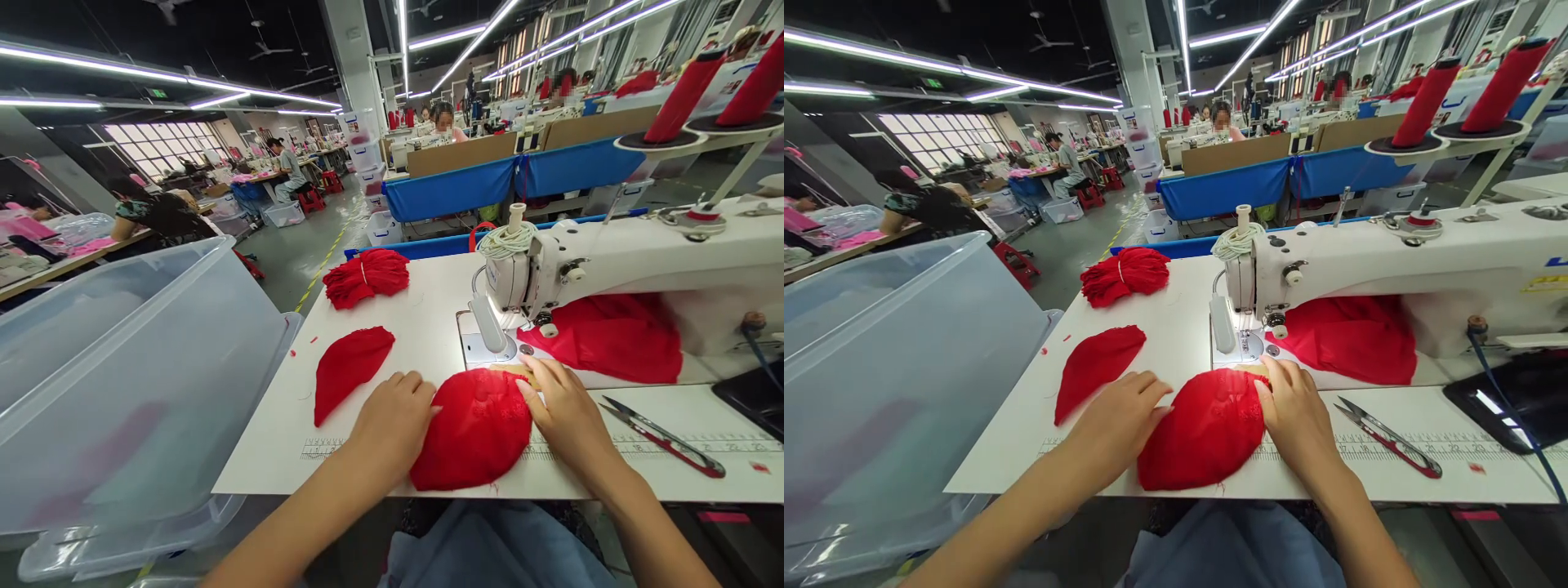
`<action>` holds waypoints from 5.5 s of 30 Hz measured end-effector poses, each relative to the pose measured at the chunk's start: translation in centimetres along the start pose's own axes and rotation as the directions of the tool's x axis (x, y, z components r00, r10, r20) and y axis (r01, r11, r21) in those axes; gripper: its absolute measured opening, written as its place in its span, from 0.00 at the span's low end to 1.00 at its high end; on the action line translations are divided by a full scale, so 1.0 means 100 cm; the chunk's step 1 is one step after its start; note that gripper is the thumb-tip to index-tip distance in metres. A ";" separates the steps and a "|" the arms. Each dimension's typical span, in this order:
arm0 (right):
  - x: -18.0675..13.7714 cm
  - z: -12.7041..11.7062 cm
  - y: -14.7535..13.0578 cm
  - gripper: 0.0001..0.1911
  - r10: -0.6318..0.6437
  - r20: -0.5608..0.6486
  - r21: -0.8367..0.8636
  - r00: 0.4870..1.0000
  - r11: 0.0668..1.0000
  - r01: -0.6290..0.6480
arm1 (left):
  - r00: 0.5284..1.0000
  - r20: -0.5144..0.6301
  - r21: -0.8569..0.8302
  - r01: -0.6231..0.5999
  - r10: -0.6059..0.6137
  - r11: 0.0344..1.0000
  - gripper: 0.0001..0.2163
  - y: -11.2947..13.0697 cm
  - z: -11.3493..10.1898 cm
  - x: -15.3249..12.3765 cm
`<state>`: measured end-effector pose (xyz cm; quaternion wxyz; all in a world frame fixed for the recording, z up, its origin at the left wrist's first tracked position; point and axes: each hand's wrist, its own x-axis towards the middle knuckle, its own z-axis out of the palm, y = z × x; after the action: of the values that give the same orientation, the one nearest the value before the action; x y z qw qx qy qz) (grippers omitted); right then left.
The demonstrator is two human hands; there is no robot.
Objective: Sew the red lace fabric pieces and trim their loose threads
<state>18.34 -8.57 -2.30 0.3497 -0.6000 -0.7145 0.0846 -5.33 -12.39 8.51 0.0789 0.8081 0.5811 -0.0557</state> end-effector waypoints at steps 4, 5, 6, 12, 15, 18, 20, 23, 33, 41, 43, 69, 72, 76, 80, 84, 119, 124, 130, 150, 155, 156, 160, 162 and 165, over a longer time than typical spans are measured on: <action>0.006 -0.002 -0.007 0.10 -0.023 0.037 0.059 0.999 0.998 0.021 | 0.994 -0.108 -0.332 -0.061 0.027 0.941 0.16 0.000 0.026 0.058; 0.005 -0.006 -0.009 0.10 -0.028 0.036 0.086 0.999 0.996 0.025 | 0.992 -0.123 -0.390 -0.062 0.015 0.919 0.14 -0.001 0.033 0.066; 0.003 -0.010 -0.011 0.11 -0.039 0.034 0.110 0.999 0.993 0.035 | 0.990 -0.140 -0.457 -0.085 0.023 0.885 0.10 -0.001 0.038 0.071; -0.012 -0.036 -0.029 0.14 0.129 0.144 0.630 0.981 0.752 -0.191 | 0.980 -0.199 -0.719 -0.159 0.019 0.677 0.03 0.001 0.031 0.046; -0.016 -0.037 -0.038 0.16 0.304 0.206 0.742 0.930 0.571 -0.351 | 0.974 -0.227 -0.781 -0.175 -0.011 0.600 0.08 0.002 0.017 0.027; -0.015 -0.032 -0.045 0.18 0.291 0.246 0.744 0.924 0.554 -0.373 | 0.984 -0.152 -0.767 -0.175 0.090 0.617 0.14 0.002 0.011 0.022; -0.015 -0.031 -0.051 0.18 0.214 0.275 0.747 0.937 0.566 -0.349 | 0.988 -0.086 -0.776 -0.147 0.127 0.614 0.13 0.005 0.011 0.024; -0.018 -0.039 -0.064 0.16 0.141 0.321 0.752 0.936 0.563 -0.343 | 0.993 0.011 -0.859 -0.048 0.113 0.510 0.20 0.014 0.009 0.024; -0.022 -0.079 -0.028 0.12 -0.084 0.441 0.514 0.894 0.840 -0.175 | 0.967 0.114 -0.948 0.037 0.229 0.316 0.07 0.021 -0.015 0.008; -0.021 -0.057 -0.014 0.15 0.089 -0.207 0.169 0.974 0.984 -0.054 | 0.949 0.263 -0.945 0.290 0.175 -0.154 0.19 0.026 0.035 0.035; -0.026 -0.053 -0.024 0.15 0.048 -0.325 0.081 0.945 0.996 -0.023 | 0.942 0.294 -0.915 0.327 0.162 -0.235 0.21 0.026 0.043 0.039; -0.039 -0.010 -0.053 0.08 -0.217 -0.285 0.060 0.934 0.968 0.243 | 0.978 0.060 -0.882 0.145 0.198 -0.449 0.20 0.048 0.046 0.037; -0.038 -0.016 -0.055 0.08 -0.110 -0.234 0.204 0.966 0.966 0.160 | 0.982 0.023 -0.899 0.101 0.186 -0.425 0.20 0.046 0.046 0.037; -0.037 -0.019 -0.057 0.08 -0.027 -0.221 0.261 0.975 0.962 0.085 | 0.984 -0.007 -0.925 0.061 0.176 -0.375 0.22 0.045 0.047 0.038; -0.038 -0.017 -0.057 0.07 -0.077 -0.236 0.264 0.969 0.954 0.141 | 0.986 -0.048 -0.932 0.014 0.162 -0.362 0.22 0.044 0.050 0.039; -0.039 -0.017 -0.055 0.07 -0.177 -0.242 0.258 0.954 0.936 0.239 | 0.989 -0.007 -0.922 0.051 0.149 -0.384 0.24 0.041 0.055 0.038; -0.039 -0.008 -0.056 0.05 -0.298 -0.289 0.146 0.910 0.926 0.349 | 0.999 0.001 -0.769 0.031 0.048 -0.639 0.15 0.057 0.056 0.037; -0.039 -0.006 -0.061 0.08 -0.328 -0.117 0.320 0.937 0.881 0.349 | 1.000 0.011 -0.741 0.019 0.015 -0.672 0.14 0.055 0.058 0.045; -0.028 -0.011 -0.044 0.11 0.158 -0.234 0.470 0.959 0.882 -0.031 | 0.994 0.083 -0.743 0.017 -0.067 -0.670 0.18 0.048 0.053 0.060; -0.013 -0.023 -0.039 0.14 0.247 -0.279 0.359 0.928 0.923 -0.138 | 1.000 0.018 -0.778 0.017 0.004 -0.628 0.19 0.044 0.050 0.070; -0.014 -0.020 -0.045 0.13 0.168 -0.242 0.409 0.956 0.911 -0.057 | 0.999 0.009 -0.798 -0.017 -0.039 -0.602 0.19 0.046 0.052 0.069; -0.014 -0.021 -0.045 0.14 0.168 -0.226 0.426 0.960 0.903 -0.058 | 0.999 0.010 -0.797 -0.023 -0.051 -0.603 0.19 0.046 0.052 0.069; -0.013 -0.024 -0.046 0.18 0.169 -0.103 0.491 0.980 0.866 -0.098 | 0.999 0.003 -0.806 -0.018 -0.036 -0.592 0.18 0.046 0.049 0.066; -0.015 -0.025 -0.046 0.17 0.225 -0.075 0.540 0.972 0.828 -0.150 | 0.999 0.007 -0.807 -0.014 -0.033 -0.590 0.18 0.046 0.047 0.064; -0.021 -0.024 -0.046 0.15 0.323 -0.098 0.648 0.941 0.739 -0.186 | 0.998 0.019 -0.783 -0.022 -0.060 -0.622 0.17 0.048 0.045 0.061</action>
<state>16.15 -12.42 1.18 0.5863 -0.5457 -0.5158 0.3041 1.16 -9.08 3.33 0.7473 0.2687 0.3218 0.5155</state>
